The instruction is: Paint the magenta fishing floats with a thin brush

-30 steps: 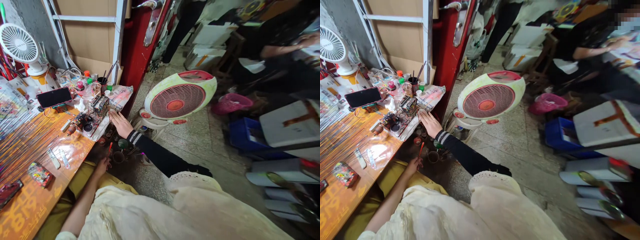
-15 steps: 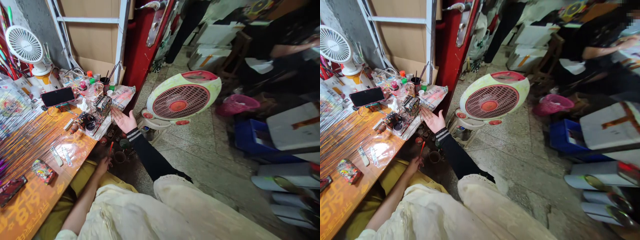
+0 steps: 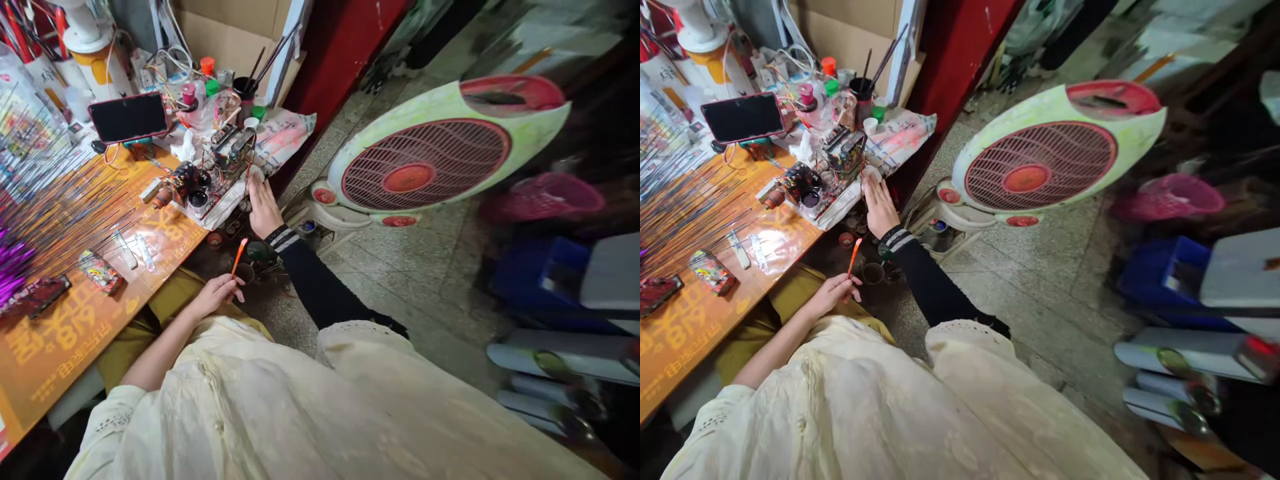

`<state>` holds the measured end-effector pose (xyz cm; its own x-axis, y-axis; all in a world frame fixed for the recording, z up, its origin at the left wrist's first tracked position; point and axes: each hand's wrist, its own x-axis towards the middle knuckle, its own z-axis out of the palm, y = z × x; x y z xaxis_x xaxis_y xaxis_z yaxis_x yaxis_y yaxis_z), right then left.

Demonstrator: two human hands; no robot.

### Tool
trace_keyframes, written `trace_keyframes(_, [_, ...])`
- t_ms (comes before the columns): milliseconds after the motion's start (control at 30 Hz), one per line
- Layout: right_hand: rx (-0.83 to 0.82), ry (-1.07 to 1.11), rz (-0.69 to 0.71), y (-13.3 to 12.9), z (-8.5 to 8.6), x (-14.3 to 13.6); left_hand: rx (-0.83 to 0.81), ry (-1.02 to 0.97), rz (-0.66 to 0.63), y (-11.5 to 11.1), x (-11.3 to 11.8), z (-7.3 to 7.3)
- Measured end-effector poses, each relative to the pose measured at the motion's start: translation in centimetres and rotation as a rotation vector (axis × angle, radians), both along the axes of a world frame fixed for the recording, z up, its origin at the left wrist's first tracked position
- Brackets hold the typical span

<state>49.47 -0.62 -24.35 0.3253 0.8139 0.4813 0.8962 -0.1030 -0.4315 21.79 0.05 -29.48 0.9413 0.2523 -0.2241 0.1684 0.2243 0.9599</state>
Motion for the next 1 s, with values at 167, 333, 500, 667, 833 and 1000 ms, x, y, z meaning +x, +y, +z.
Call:
trace_keyframes(167, [0.120,0.048,-0.081,-3.5,0.0,-3.4,-0.121,-0.126,0.018,-1.1,-2.0,4.0])
trace_keyframes(333, [0.172,0.747,0.120,-7.9,2.5,-12.3,-0.252,-0.195,0.085,-2.0,-4.2,6.1])
trace_keyframes(500, [0.064,1.247,0.365,-8.5,5.5,-20.2,-0.295,-0.258,0.156,-3.1,-7.6,7.4])
trace_keyframes(667, [-0.105,1.475,0.531,-7.8,6.9,-25.5,-0.182,-0.252,0.287,-4.8,-12.9,8.5])
trace_keyframes(833, [-0.255,1.497,0.747,-7.2,7.1,-30.0,0.288,-0.058,0.422,-6.9,-20.1,11.2])
trace_keyframes(1000, [-0.241,1.500,0.867,-7.0,6.0,-34.1,0.729,0.151,0.807,-8.5,-27.3,14.7])
